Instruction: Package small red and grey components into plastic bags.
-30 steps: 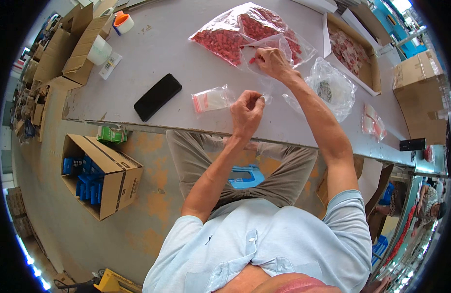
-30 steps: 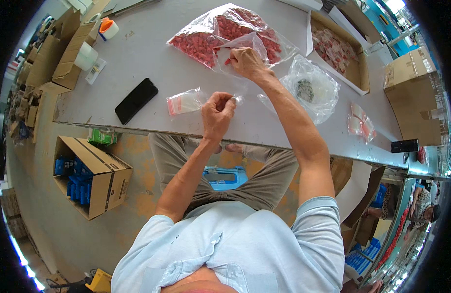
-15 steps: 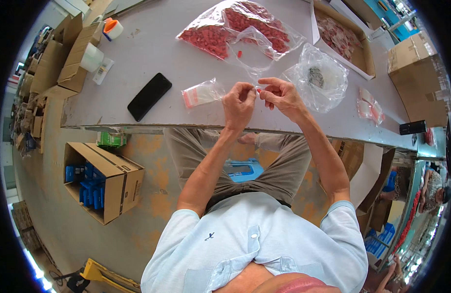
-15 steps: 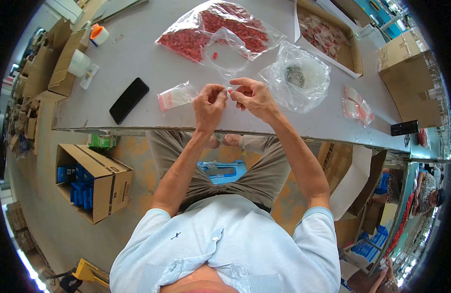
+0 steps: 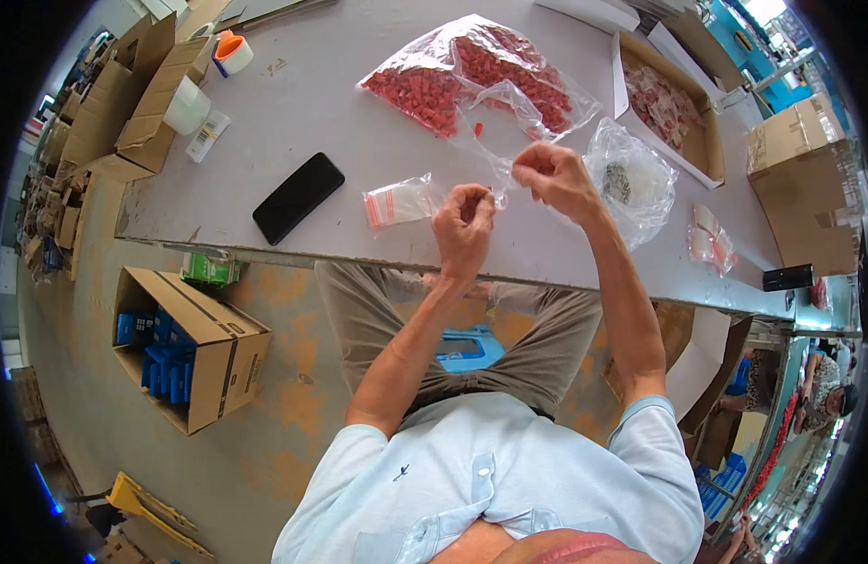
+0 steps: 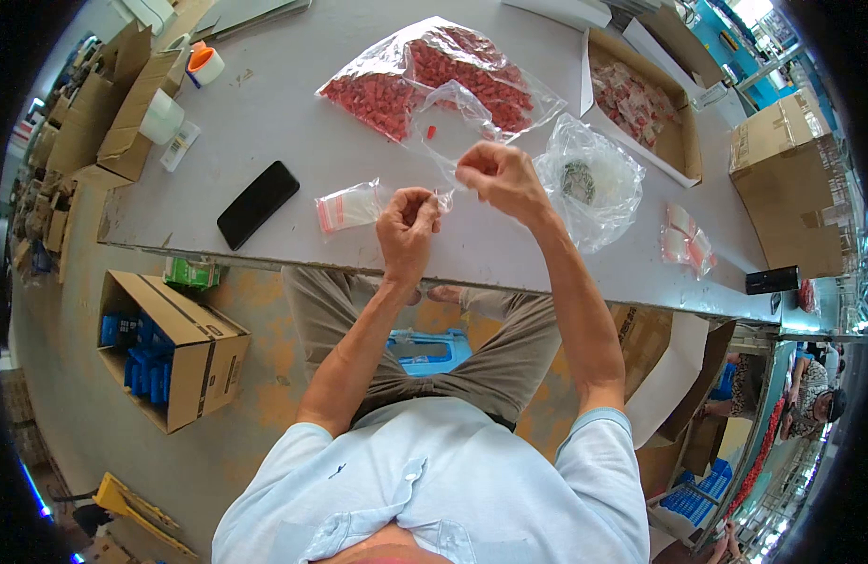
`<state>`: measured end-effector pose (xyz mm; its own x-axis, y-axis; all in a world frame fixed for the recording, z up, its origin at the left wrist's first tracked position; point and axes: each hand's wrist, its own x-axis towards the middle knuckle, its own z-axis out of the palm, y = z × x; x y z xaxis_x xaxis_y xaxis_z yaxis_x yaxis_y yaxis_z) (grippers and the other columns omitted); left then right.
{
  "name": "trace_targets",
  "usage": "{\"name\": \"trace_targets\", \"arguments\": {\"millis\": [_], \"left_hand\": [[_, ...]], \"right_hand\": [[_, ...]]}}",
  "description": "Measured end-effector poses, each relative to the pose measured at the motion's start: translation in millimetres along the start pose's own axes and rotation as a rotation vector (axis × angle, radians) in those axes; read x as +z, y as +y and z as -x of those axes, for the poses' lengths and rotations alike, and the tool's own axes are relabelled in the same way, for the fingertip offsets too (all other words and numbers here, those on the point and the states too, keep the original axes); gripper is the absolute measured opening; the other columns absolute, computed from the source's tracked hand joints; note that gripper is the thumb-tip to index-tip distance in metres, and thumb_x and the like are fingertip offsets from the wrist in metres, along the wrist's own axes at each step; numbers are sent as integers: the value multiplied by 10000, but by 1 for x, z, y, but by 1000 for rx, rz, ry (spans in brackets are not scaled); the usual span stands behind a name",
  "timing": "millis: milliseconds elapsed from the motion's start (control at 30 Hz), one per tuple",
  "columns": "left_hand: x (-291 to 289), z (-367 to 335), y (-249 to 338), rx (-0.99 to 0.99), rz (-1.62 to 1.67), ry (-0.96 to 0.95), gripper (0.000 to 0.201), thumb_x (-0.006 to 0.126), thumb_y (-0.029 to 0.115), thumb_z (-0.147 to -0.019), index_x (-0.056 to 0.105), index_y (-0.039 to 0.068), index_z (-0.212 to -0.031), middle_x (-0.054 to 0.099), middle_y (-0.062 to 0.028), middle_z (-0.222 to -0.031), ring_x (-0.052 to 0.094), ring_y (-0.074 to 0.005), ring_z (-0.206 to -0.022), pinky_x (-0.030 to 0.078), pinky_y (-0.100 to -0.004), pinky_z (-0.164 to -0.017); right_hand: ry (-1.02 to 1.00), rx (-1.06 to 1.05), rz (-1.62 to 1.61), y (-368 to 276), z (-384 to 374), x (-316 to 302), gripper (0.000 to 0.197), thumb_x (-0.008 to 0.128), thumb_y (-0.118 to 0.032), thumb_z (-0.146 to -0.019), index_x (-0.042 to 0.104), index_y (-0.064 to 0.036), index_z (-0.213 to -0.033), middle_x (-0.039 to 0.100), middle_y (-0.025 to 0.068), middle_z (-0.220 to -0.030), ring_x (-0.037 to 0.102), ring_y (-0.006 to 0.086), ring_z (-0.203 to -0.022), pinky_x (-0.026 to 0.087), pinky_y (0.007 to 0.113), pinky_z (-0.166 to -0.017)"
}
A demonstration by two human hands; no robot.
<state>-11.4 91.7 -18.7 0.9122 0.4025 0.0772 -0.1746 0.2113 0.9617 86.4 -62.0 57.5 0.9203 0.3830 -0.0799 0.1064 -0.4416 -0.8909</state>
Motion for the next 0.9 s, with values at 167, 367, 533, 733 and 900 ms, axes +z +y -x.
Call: {"name": "trace_targets", "arguments": {"millis": [167, 367, 533, 733, 900], "left_hand": [[0, 0, -9, 28, -109, -56, 17, 664, -1, -982, 663, 3, -999, 656, -6, -795, 589, -62, -663, 475, -218, -586], [-13, -7, -18, 56, -86, -64, 37, 653, 21, -978, 663, 10, -1011, 635, -12, -793, 559, -73, -684, 460, -239, -605], [-1, -4, -9, 1, -15, -100, 32, 645, 14, -1004, 651, -17, -1012, 647, -40, -803, 574, -91, -664, 471, -236, -601], [1, -4, -13, 27, -12, -145, 49, 655, 30, -1005, 666, -18, -1002, 677, -49, -802, 569, -84, -640, 454, -221, -586], [8, 4, -3, -3, -1, -209, 69, 668, 53, -1006, 673, -15, -1017, 688, -41, -818, 574, -75, -663, 441, -209, -589]], "right_hand": [[150, -204, 526, 10, -85, 18, 301, 751, -277, -853, 741, -20, -1009, 731, 172, -841, 722, 265, -750, 575, 407, -693], [18, -299, 764, 7, -122, 50, 180, 617, -53, -639, 745, 26, -739, 708, 278, -797, 746, 380, -762, 592, 480, -705], [317, -482, 103, 16, -64, 35, 89, 710, -114, -780, 739, -35, -810, 741, 184, -813, 733, 324, -723, 572, 442, -672], [401, -598, 150, 13, 60, 28, 117, 751, -122, -858, 680, -29, -871, 708, 121, -857, 712, 298, -755, 566, 423, -676], [409, -664, 404, 39, 68, 33, 144, 759, -143, -836, 664, -50, -892, 672, 95, -924, 690, 316, -886, 562, 443, -752]]}}
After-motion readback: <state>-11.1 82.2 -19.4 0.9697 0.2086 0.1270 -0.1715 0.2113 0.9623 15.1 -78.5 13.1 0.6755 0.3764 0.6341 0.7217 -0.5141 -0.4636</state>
